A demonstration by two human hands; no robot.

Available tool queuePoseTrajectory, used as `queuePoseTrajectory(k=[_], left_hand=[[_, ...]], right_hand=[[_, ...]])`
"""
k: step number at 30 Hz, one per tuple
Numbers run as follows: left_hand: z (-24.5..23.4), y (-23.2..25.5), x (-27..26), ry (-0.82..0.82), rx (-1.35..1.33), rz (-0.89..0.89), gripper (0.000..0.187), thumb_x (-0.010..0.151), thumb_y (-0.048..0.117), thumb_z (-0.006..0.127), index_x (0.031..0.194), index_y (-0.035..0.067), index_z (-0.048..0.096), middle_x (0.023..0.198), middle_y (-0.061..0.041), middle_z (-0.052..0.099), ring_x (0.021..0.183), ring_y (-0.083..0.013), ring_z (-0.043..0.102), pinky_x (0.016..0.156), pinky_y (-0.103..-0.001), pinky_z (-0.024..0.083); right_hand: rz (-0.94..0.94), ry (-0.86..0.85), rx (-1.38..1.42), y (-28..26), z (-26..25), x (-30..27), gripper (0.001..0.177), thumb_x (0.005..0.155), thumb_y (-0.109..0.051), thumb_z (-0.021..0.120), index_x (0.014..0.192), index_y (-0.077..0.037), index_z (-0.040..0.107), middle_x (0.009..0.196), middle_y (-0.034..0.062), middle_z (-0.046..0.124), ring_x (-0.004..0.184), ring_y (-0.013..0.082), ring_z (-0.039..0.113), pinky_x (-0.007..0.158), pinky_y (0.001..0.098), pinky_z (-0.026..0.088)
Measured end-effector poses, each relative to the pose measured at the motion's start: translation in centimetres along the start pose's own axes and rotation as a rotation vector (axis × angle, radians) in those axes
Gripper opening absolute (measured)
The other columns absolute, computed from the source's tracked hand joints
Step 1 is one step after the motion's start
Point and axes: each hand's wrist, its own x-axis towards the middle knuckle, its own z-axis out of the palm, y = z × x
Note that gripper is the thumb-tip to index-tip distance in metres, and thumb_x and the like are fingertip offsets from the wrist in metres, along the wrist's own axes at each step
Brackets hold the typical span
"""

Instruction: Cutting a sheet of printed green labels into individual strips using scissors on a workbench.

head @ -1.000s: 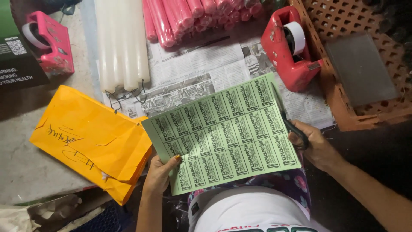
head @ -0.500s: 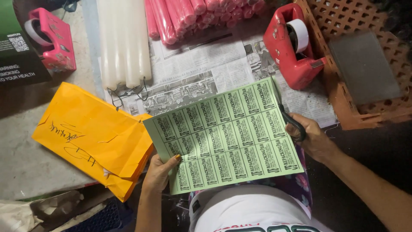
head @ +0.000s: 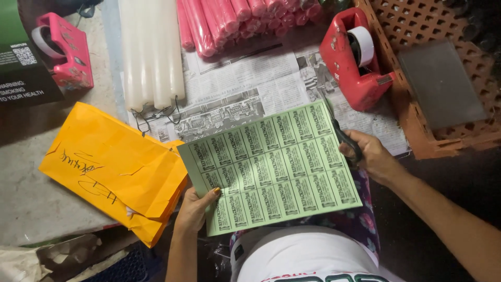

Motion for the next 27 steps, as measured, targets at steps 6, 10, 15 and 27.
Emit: queuePoseTrajectory(k=[6,10,15,27], left_hand=[[0.8,0.0,0.4,0.203,-0.077,0.134,0.011,0.087,0.006,0.081,0.091,-0.002,0.074,0.074,-0.008,0.071,0.065,-0.0128,0.06,0.064,-0.034,0.055],[-0.1,0.9,-0.2,0.384,0.01,0.018,0.028,0.087,0.014,0.081,0.104,-0.004,0.069,0.082,-0.014,0.07,0.068,-0.0227,0.064,0.065,-0.041,0.057],[-0.1,2.6,-0.4,0.431,0.179,-0.055,0.051,0.087,0.026,0.068,0.132,0.003,0.064,0.133,-0.012,0.071,0.118,-0.0271,0.07,0.101,-0.041,0.057],[-1.3,7.7,-5.5,0.551,0.904,0.062,0.025,0.093,0.036,0.069,0.094,0.011,0.074,0.079,-0.007,0.078,0.072,-0.0224,0.073,0.067,-0.037,0.05]], right_hand=[[-0.218,0.182,-0.025,1.7,-0.5,4.3,0.023,0.094,-0.019,0.077,0.107,-0.003,0.066,0.068,0.0105,0.068,0.057,0.0107,0.066,0.051,0.0189,0.051],[-0.228,0.358,-0.663,2.7,-2.4,5.2,0.052,0.085,-0.009,0.081,0.134,-0.004,0.065,0.092,0.0198,0.073,0.08,0.0279,0.07,0.072,0.0385,0.058],[-0.389,0.414,-1.317,4.2,-4.8,6.1,0.062,0.075,-0.015,0.07,0.136,-0.008,0.065,0.116,0.0211,0.074,0.106,0.043,0.069,0.088,0.0515,0.052],[-0.32,0.666,-2.289,3.9,-2.5,6.0,0.042,0.081,-0.058,0.071,0.116,-0.035,0.065,0.102,-0.0042,0.069,0.091,0.0173,0.07,0.081,0.027,0.054]])
